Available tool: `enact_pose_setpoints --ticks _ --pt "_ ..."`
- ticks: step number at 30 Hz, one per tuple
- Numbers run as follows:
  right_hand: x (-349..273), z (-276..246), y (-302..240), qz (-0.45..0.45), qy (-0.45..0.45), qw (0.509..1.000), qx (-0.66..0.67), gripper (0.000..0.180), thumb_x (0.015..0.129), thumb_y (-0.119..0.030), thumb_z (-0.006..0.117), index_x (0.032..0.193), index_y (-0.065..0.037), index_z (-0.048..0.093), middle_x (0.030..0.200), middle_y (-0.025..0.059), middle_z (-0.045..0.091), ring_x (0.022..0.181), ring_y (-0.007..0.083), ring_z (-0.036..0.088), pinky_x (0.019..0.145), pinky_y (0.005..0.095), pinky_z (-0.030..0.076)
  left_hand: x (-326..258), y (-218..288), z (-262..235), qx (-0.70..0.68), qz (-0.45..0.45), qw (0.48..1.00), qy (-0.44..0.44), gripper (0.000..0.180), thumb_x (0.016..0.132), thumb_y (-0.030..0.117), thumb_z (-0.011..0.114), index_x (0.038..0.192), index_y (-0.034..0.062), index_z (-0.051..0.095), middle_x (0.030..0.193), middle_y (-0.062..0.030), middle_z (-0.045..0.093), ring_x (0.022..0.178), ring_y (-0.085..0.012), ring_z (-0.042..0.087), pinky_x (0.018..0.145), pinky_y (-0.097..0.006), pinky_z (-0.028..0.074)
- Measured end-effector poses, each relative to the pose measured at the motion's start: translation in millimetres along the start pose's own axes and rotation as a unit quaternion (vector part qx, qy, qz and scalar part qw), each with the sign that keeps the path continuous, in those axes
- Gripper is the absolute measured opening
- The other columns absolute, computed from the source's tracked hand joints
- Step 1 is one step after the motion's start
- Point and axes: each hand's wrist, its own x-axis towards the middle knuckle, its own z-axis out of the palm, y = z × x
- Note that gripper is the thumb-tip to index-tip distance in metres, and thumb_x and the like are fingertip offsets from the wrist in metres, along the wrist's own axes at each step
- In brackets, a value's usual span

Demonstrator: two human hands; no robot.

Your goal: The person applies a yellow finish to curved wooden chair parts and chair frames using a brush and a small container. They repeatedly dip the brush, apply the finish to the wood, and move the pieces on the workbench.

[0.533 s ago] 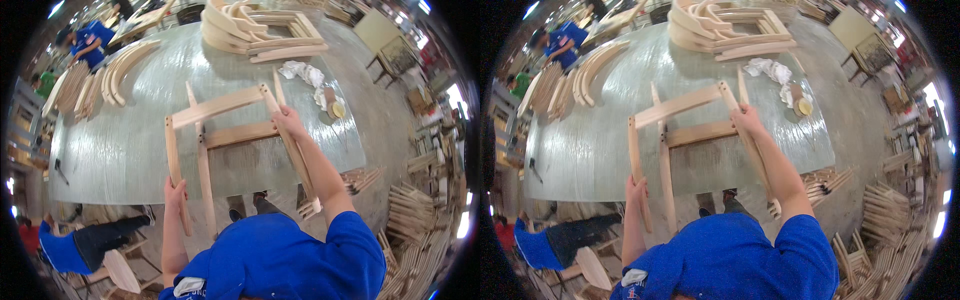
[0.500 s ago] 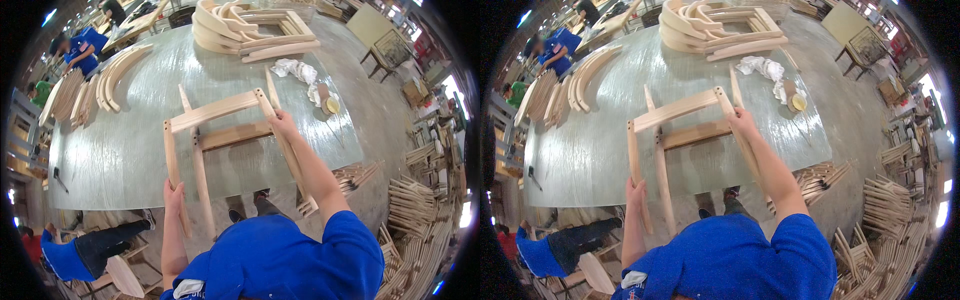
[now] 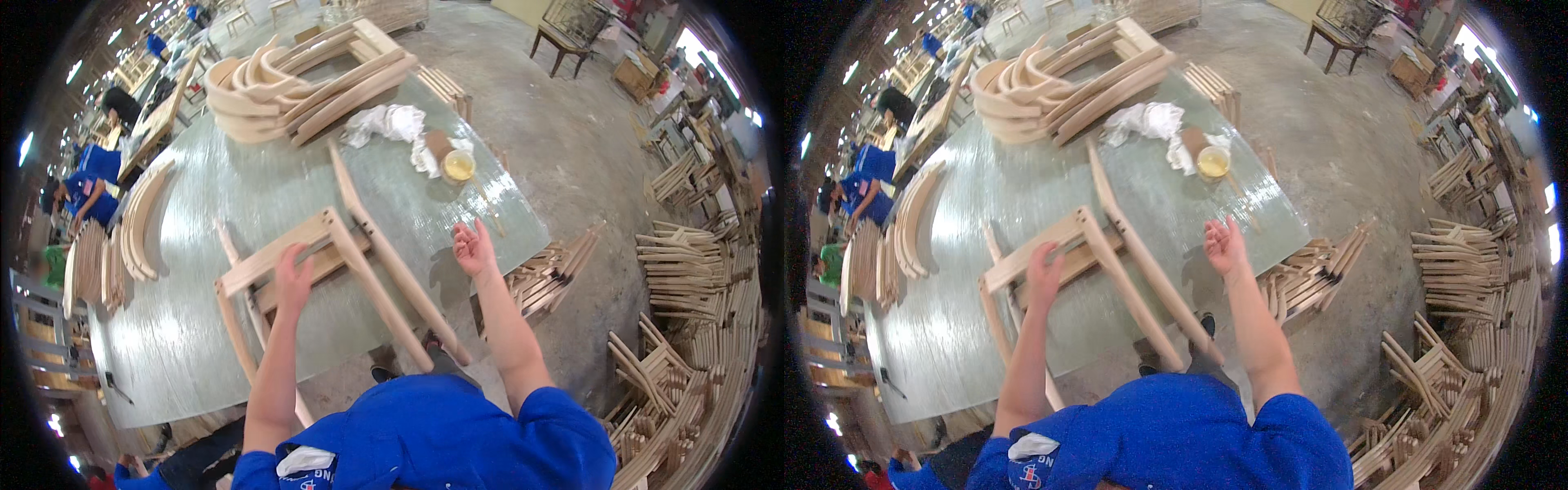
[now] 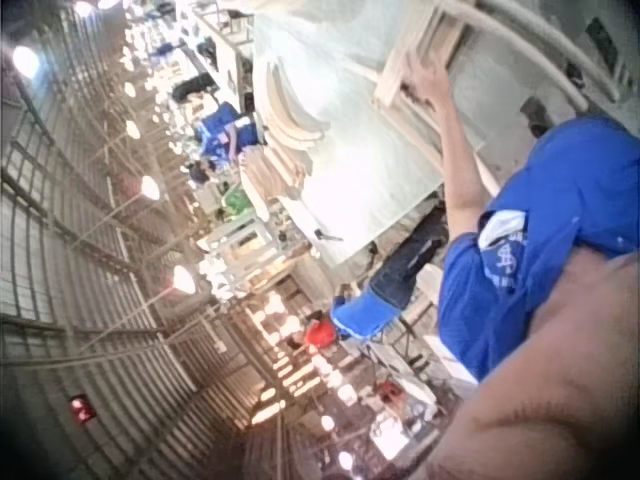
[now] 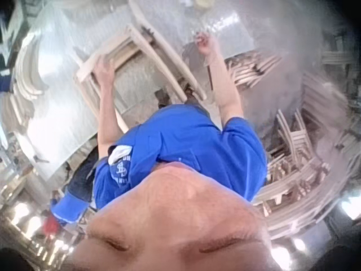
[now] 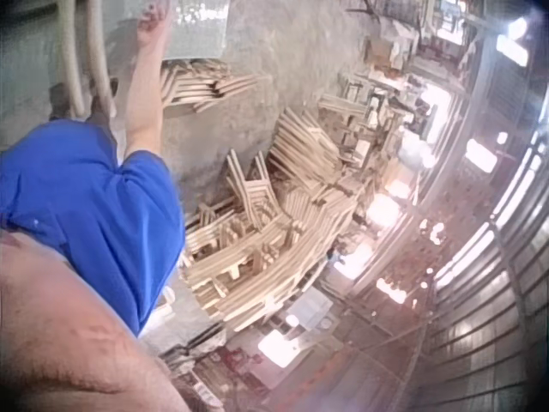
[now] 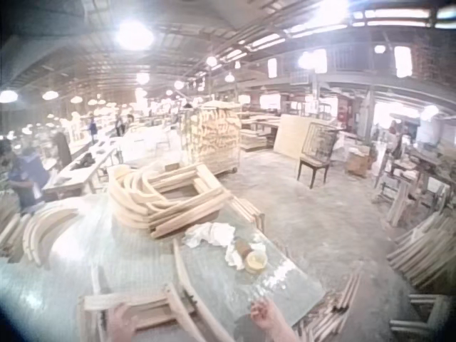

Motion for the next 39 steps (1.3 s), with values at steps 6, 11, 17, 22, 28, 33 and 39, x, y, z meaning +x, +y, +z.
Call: enact_pose_setpoints --ticks 6,11,17,22,28,33,39 --pt "35.9 -12.2 -36.3 -0.03 -0.092 0.971 0.219 0.044 0.09 -0.044 0.05 0.102 -0.002 0.057 0.09 0.0074 0.064 0.063 0.0117 0.058 0.051 0.0237 0.047 133.4 88.7 181.0 -0.312 -0.248 0.891 -0.216 0.03 0.089 0.025 0.055 0.114 0.0077 0.055 0.103 -0.0025 0.059 0.091 -0.0149 0.056 0.075 -0.03 0.047" --pt "51.1 -2.4 -54.9 -0.117 0.034 0.976 0.182 0.032 0.091 -0.035 0.051 0.103 -0.006 0.057 0.088 0.0049 0.063 0.066 0.0125 0.057 0.056 0.0259 0.047 227.9 115.6 277.3 -0.279 -0.21 0.929 -0.126 0.043 0.083 0.022 0.06 0.12 0.0034 0.05 0.097 -0.0072 0.059 0.084 -0.0146 0.056 0.07 -0.029 0.047" --pt "19.7 3.9 -93.4 -0.269 0.041 0.96 -0.063 0.017 0.093 -0.02 0.05 0.102 -0.006 0.053 0.084 0.0057 0.062 0.068 0.0137 0.058 0.058 0.0262 0.047 257.3 128.8 329.7 -0.253 -0.172 0.951 -0.053 0.048 0.077 0.016 0.066 0.119 0.0023 0.048 0.097 -0.0117 0.059 0.084 -0.0191 0.057 0.072 -0.03 0.048" --pt "-9.5 19.9 -116.7 -0.429 0.024 0.85 -0.303 0.011 0.093 -0.014 0.049 0.096 -0.003 0.052 0.078 0.0083 0.063 0.064 0.0118 0.058 0.058 0.0245 0.047 203.4 123.7 335.3 -0.482 -0.317 0.776 -0.256 0.044 0.083 0.026 0.064 0.119 0.0068 0.047 0.103 -0.0069 0.059 0.087 -0.0196 0.06 0.069 -0.036 0.052" --pt "-49.3 69.2 -102.4 -0.508 0.014 0.63 -0.587 0.013 0.091 -0.012 0.053 0.085 0.0 0.054 0.07 0.0068 0.061 0.06 0.0102 0.055 0.056 0.0245 0.044 123.0 133.5 275.8 -0.51 -0.411 0.719 -0.231 0.04 0.09 0.041 0.052 0.118 0.0127 0.047 0.107 -0.0032 0.058 0.096 -0.0206 0.06 0.075 -0.047 0.055" --pt "-70.1 131.1 -34.2 -0.437 -0.069 0.53 -0.723 0.016 0.089 -0.014 0.056 0.083 0.0 0.055 0.061 0.0078 0.057 0.055 0.0126 0.055 0.052 0.0275 0.043 55.7 109.2 169.6 -0.575 -0.42 0.691 -0.128 0.039 0.091 0.038 0.051 0.119 0.0123 0.046 0.107 -0.004 0.056 0.094 -0.0223 0.061 0.078 -0.05 0.054" --pt "-90.0 177.9 108.3 -0.326 -0.2 0.647 -0.659 0.02 0.088 -0.017 0.058 0.082 0.001 0.055 0.057 0.0106 0.054 0.051 0.0155 0.053 0.049 0.0305 0.04 -33.6 52.2 34.1 -0.644 -0.38 0.663 0.044 0.034 0.092 0.036 0.052 0.116 0.0138 0.044 0.1 -0.0038 0.059 0.086 -0.0182 0.062 0.069 -0.044 0.055"
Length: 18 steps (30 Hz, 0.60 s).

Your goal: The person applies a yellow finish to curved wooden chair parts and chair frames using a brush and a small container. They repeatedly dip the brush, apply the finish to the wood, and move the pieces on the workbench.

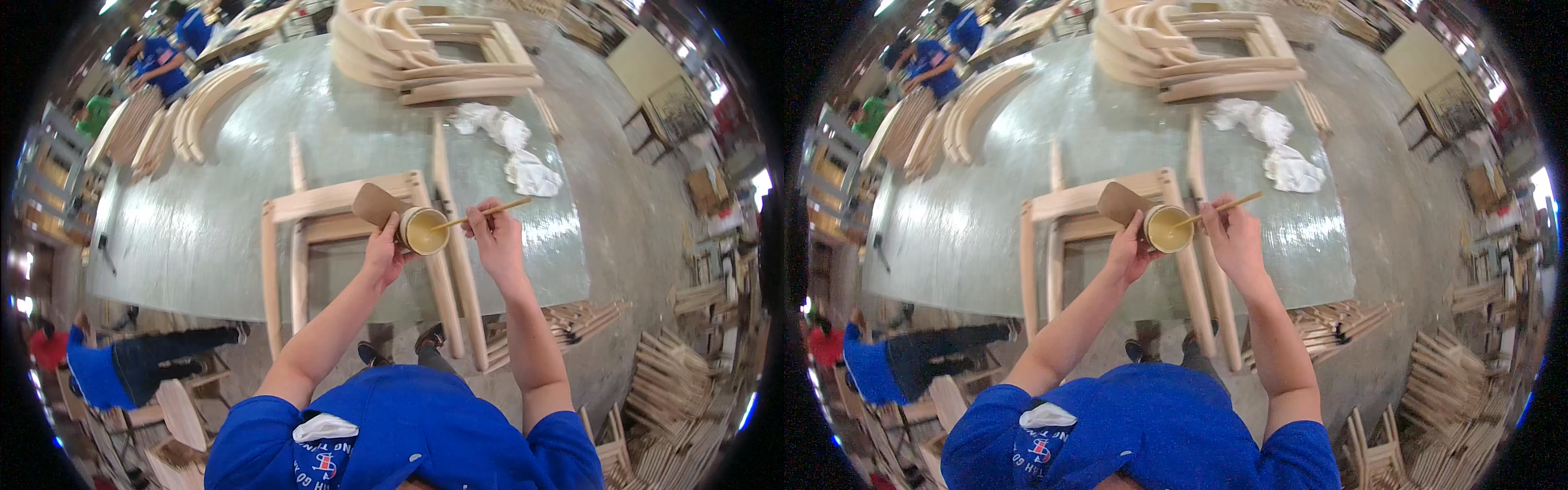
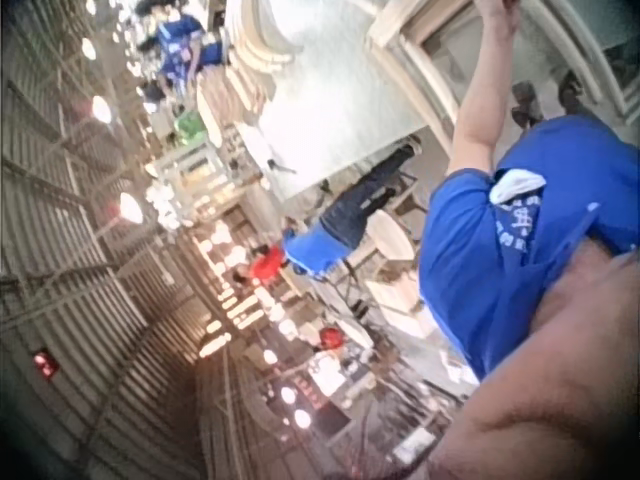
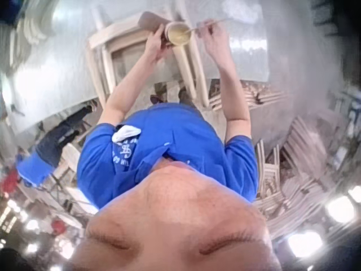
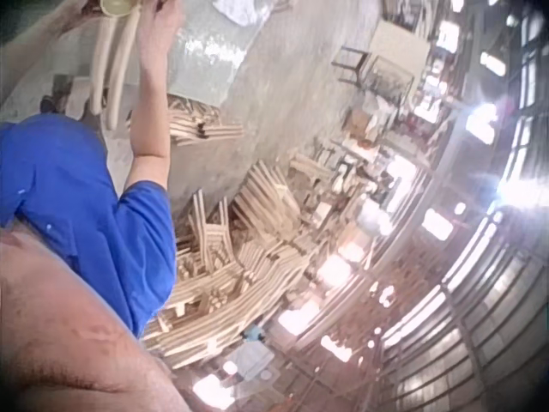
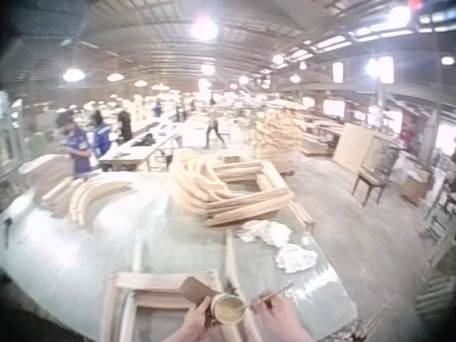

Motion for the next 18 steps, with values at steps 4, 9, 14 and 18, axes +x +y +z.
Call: enact_pose_setpoints --ticks 4,9,14,18 --pt "-6.7 82.0 -30.8 -0.02 -0.104 0.993 -0.049 0.021 0.089 -0.019 0.057 0.082 0.001 0.055 0.058 0.0065 0.058 0.054 0.0118 0.055 0.052 0.027 0.044 -53.0 47.9 -63.8 -0.03 0.094 0.992 0.077 0.031 0.092 0.036 0.051 0.115 0.0156 0.046 0.101 -0.0012 0.059 0.085 -0.0158 0.061 0.068 -0.042 0.055" --pt "-17.8 168.4 -70.8 -0.031 -0.16 0.984 0.078 0.02 0.09 -0.016 0.056 0.078 0.0 0.053 0.06 0.0045 0.058 0.054 0.0082 0.055 0.053 0.0239 0.044 -103.9 93.8 -133.2 -0.081 0.193 0.972 0.105 0.03 0.094 0.035 0.048 0.116 0.0147 0.046 0.103 -0.0023 0.059 0.085 -0.0157 0.062 0.067 -0.041 0.055" --pt "-16.2 221.8 -63.0 0.082 -0.226 0.962 0.13 0.017 0.091 -0.018 0.056 0.082 -0.004 0.051 0.065 0.006 0.06 0.052 0.0113 0.057 0.05 0.0239 0.048 -127.5 114.5 -156.0 -0.121 0.237 0.958 0.104 0.029 0.096 0.031 0.044 0.117 0.0113 0.045 0.108 -0.0066 0.058 0.095 -0.0193 0.062 0.074 -0.042 0.057" --pt "-10.0 241.9 -51.8 0.236 -0.215 0.906 0.278 0.017 0.09 -0.021 0.056 0.084 -0.006 0.052 0.069 0.0077 0.061 0.055 0.0142 0.059 0.049 0.0248 0.048 -128.7 121.0 -176.4 -0.152 0.232 0.954 0.113 0.037 0.097 0.033 0.039 0.12 0.0058 0.046 0.114 -0.0102 0.056 0.104 -0.0241 0.058 0.081 -0.044 0.055"
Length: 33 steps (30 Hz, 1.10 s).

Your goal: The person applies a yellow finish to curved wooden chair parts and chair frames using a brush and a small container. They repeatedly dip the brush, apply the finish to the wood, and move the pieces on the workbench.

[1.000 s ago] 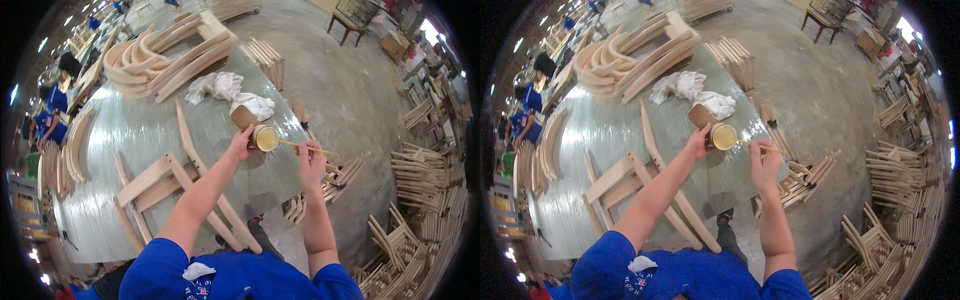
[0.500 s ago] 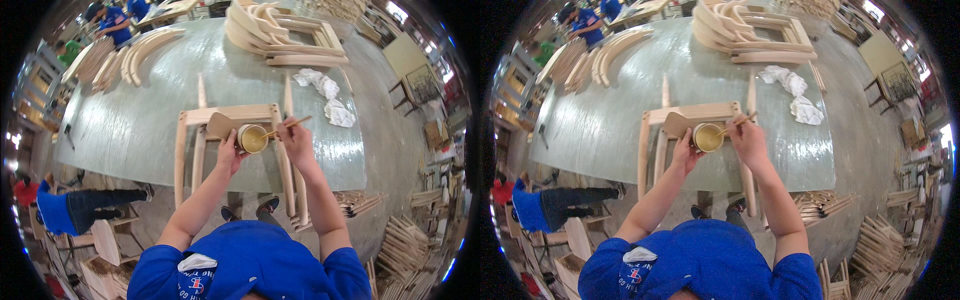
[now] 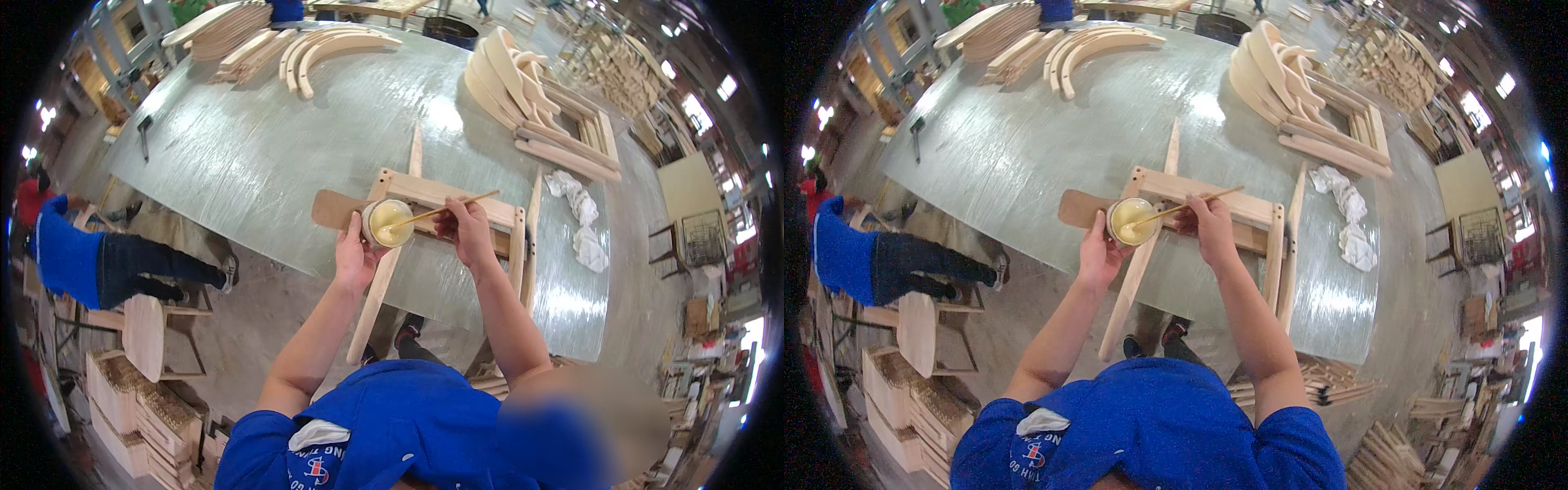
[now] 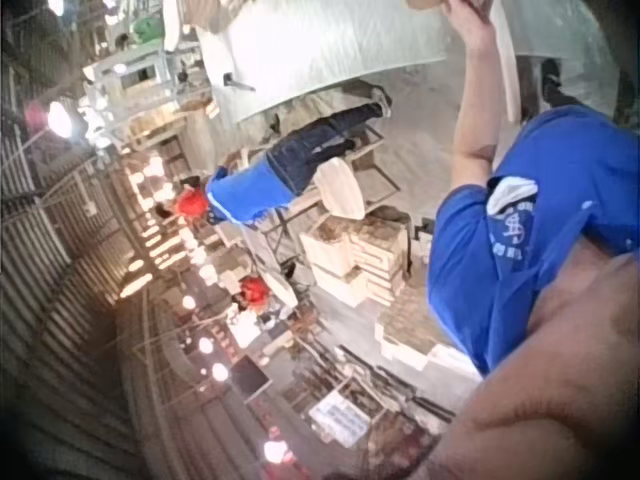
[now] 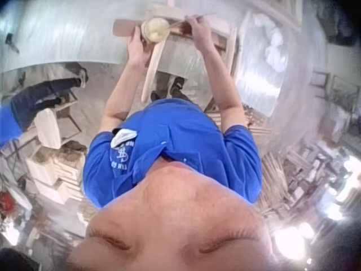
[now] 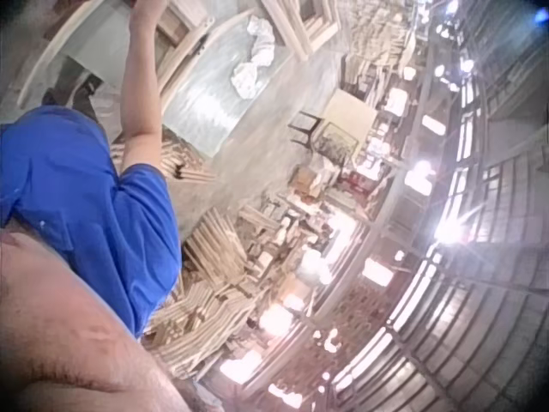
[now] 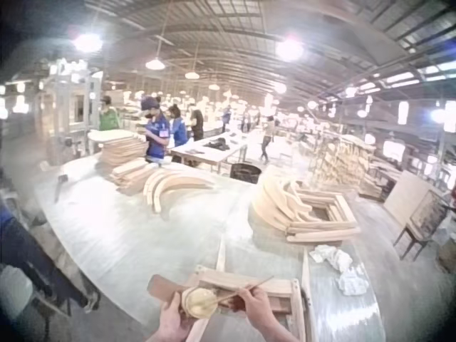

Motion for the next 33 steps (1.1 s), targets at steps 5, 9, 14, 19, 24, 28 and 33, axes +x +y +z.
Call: enact_pose_setpoints --ticks 5,9,14,19,24,28,33 --pt "23.5 -4.3 5.3 0.026 -0.096 0.99 0.099 0.008 0.084 -0.009 0.056 0.089 -0.005 0.052 0.079 0.0094 0.061 0.072 0.0193 0.062 0.066 0.0315 0.052 22.1 5.0 -12.7 -0.029 0.004 0.999 0.027 0.04 0.097 0.035 0.037 0.12 0.0028 0.046 0.117 -0.0126 0.055 0.105 -0.0276 0.058 0.083 -0.046 0.054" --pt "49.4 -7.0 22.0 0.029 -0.067 0.986 0.15 0.006 0.084 -0.01 0.055 0.09 -0.007 0.054 0.081 0.0075 0.062 0.075 0.0175 0.062 0.066 0.0313 0.053 43.9 4.9 -5.2 -0.046 0.021 0.998 0.046 0.041 0.097 0.035 0.038 0.121 0.0028 0.045 0.118 -0.0132 0.054 0.106 -0.0296 0.057 0.086 -0.05 0.051" --pt "85.5 -16.5 48.1 0.14 0.007 0.971 0.195 0.008 0.086 -0.013 0.055 0.083 -0.007 0.056 0.075 0.006 0.062 0.067 0.0149 0.061 0.061 0.0297 0.052 75.0 -8.2 10.9 -0.07 0.011 0.996 0.058 0.041 0.096 0.036 0.039 0.121 0.0038 0.046 0.119 -0.0129 0.053 0.108 -0.0303 0.055 0.089 -0.054 0.048" --pt "115.9 -14.1 30.8 0.047 -0.015 0.994 0.097 0.011 0.085 -0.013 0.055 0.088 -0.003 0.055 0.075 0.0078 0.062 0.062 0.0153 0.06 0.057 0.0282 0.052 96.5 -8.9 5.1 -0.054 0.006 0.992 0.114 0.044 0.096 0.038 0.04 0.125 0.0052 0.041 0.124 -0.0123 0.048 0.111 -0.0305 0.052 0.09 -0.057 0.046" --pt "136.8 5.0 -2.1 -0.144 -0.054 0.98 -0.127 0.013 0.084 -0.011 0.057 0.08 0.0 0.055 0.071 0.0069 0.061 0.06 0.0128 0.058 0.057 0.0259 0.049 83.0 3.0 -31.2 -0.08 0.006 0.981 0.174 0.046 0.096 0.039 0.037 0.129 0.0065 0.037 0.13 -0.0122 0.041 0.117 -0.0309 0.047 0.093 -0.057 0.043" --pt "151.2 18.4 -0.4 -0.2 -0.081 0.938 -0.272 0.014 0.082 -0.012 0.059 0.077 0.0 0.056 0.065 0.0039 0.059 0.056 0.0097 0.051 0.054 0.027 0.043 64.0 -1.4 -49.7 -0.087 -0.011 0.983 0.162 0.047 0.097 0.039 0.035 0.13 0.0068 0.036 0.135 -0.0109 0.037 0.121 -0.0309 0.044 0.095 -0.057 0.041" --pt "154.9 36.7 9.4 -0.248 -0.109 0.87 -0.412 0.012 0.08 -0.012 0.061 0.078 -0.001 0.056 0.059 0.0096 0.054 0.053 0.015 0.049 0.054 0.0304 0.041 47.9 -8.3 -63.0 -0.134 -0.026 0.982 0.129 0.046 0.097 0.039 0.035 0.127 0.0048 0.038 0.13 -0.0137 0.043 0.116 -0.032 0.047 0.093 -0.054 0.041"
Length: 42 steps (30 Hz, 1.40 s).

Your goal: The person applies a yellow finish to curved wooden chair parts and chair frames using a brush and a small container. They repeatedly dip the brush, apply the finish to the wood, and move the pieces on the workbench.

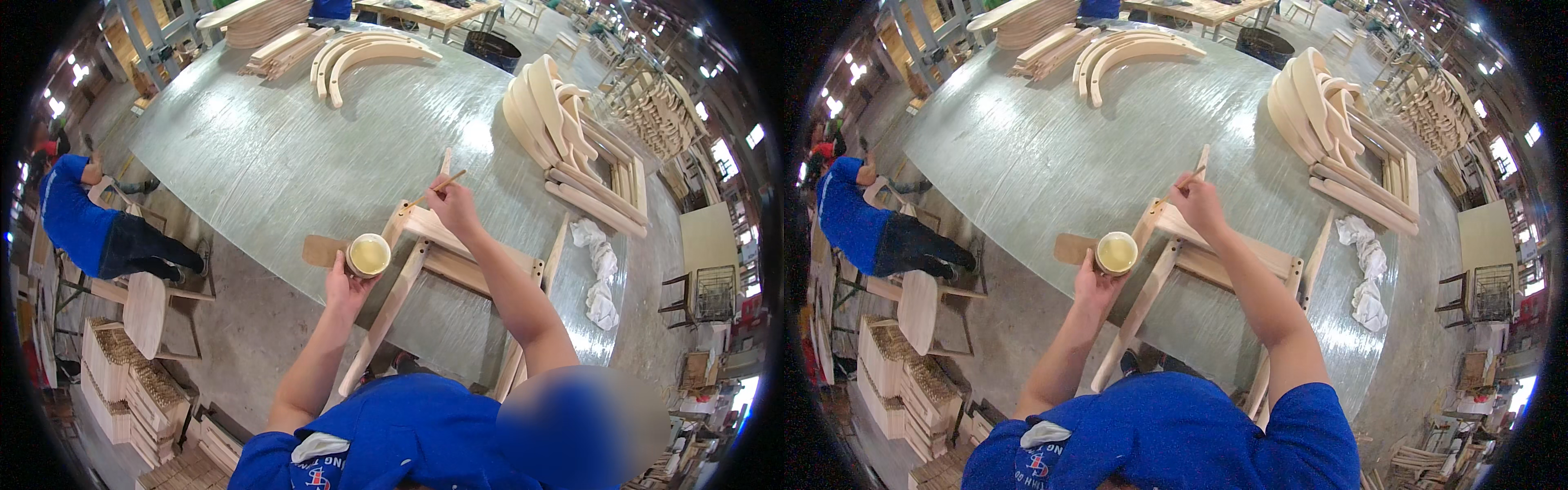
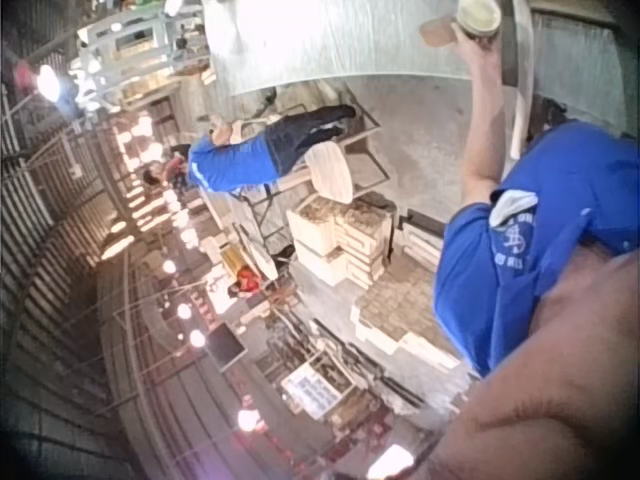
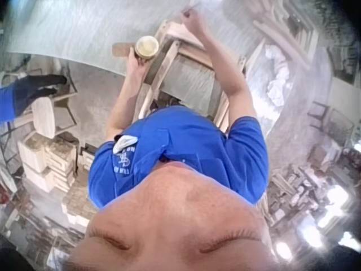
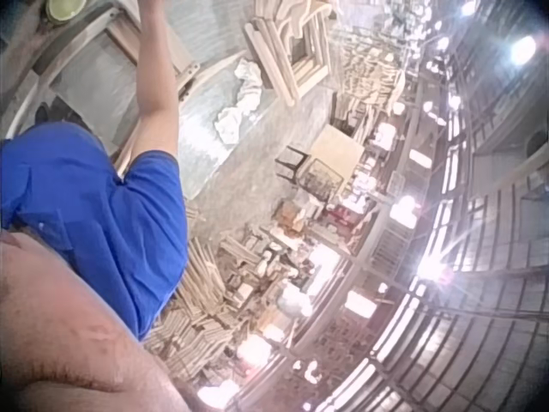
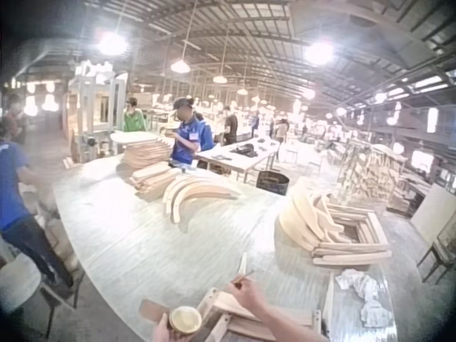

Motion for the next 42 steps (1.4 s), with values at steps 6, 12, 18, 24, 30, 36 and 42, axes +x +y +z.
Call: enact_pose_setpoints --ticks 6,12,18,24,30,36,42 --pt "3.8 14.8 -4.5 -0.068 -0.032 0.995 -0.073 0.014 0.079 -0.014 0.06 0.078 -0.001 0.057 0.063 0.016 0.056 0.057 0.0287 0.056 0.055 0.0353 0.044 -4.3 -2.2 -11.8 -0.009 -0.008 1.0 -0.012 0.049 0.097 0.04 0.033 0.13 0.0043 0.036 0.133 -0.0163 0.04 0.121 -0.0336 0.042 0.1 -0.055 0.034" --pt "13.6 7.9 -11.8 -0.071 -0.036 0.994 -0.069 0.013 0.079 -0.014 0.058 0.079 -0.001 0.056 0.066 0.0169 0.057 0.063 0.033 0.057 0.059 0.0385 0.045 -9.1 -2.1 -20.6 0.004 -0.004 1.0 -0.026 0.05 0.097 0.041 0.033 0.13 0.0039 0.036 0.132 -0.0165 0.04 0.119 -0.034 0.044 0.097 -0.053 0.038" --pt "20.1 5.6 -9.6 -0.065 -0.033 0.993 -0.097 0.015 0.08 -0.015 0.055 0.078 0.0 0.054 0.068 0.0197 0.057 0.067 0.0368 0.057 0.062 0.0424 0.045 -12.6 -3.0 -17.3 0.028 -0.004 0.999 -0.022 0.049 0.097 0.042 0.034 0.128 0.0053 0.038 0.129 -0.015 0.043 0.114 -0.0324 0.049 0.09 -0.051 0.045" --pt "27.1 21.4 -9.3 -0.115 -0.108 0.974 -0.165 0.016 0.082 -0.016 0.052 0.082 0.001 0.053 0.075 0.0224 0.057 0.073 0.0404 0.056 0.065 0.0466 0.044 -15.9 -2.5 -16.5 0.035 0.006 0.999 -0.007 0.046 0.096 0.041 0.035 0.124 0.0051 0.043 0.123 -0.0139 0.049 0.108 -0.0314 0.054 0.085 -0.05 0.049" --pt "33.4 19.5 -15.4 -0.096 -0.124 0.976 -0.15 0.021 0.083 -0.018 0.05 0.082 0.003 0.052 0.076 0.0238 0.057 0.076 0.0417 0.056 0.067 0.0478 0.045 -20.7 -5.8 -5.8 0.052 0.015 0.998 0.02 0.045 0.097 0.039 0.035 0.121 0.0026 0.045 0.117 -0.015 0.054 0.105 -0.0313 0.057 0.083 -0.05 0.051" --pt "24.9 2.8 -26.7 -0.079 -0.083 0.984 -0.136 0.02 0.085 -0.017 0.051 0.081 0.003 0.053 0.072 0.0231 0.057 0.07 0.041 0.055 0.064 0.0456 0.045 -14.3 -4.4 -0.4 0.056 0.02 0.998 -0.009 0.044 0.096 0.039 0.037 0.123 0.0042 0.042 0.123 -0.0139 0.048 0.11 -0.0291 0.052 0.085 -0.05 0.049" --pt "-16.7 -16.0 -68.9 -0.052 -0.086 0.995 0.025 0.02 0.085 -0.017 0.056 0.079 0.002 0.052 0.064 0.0188 0.056 0.059 0.0369 0.053 0.056 0.0395 0.042 -2.1 6.1 19.3 0.093 0.09 0.99 0.048 0.042 0.095 0.037 0.042 0.124 0.0072 0.04 0.125 -0.0118 0.045 0.113 -0.0277 0.05 0.088 -0.052 0.046"
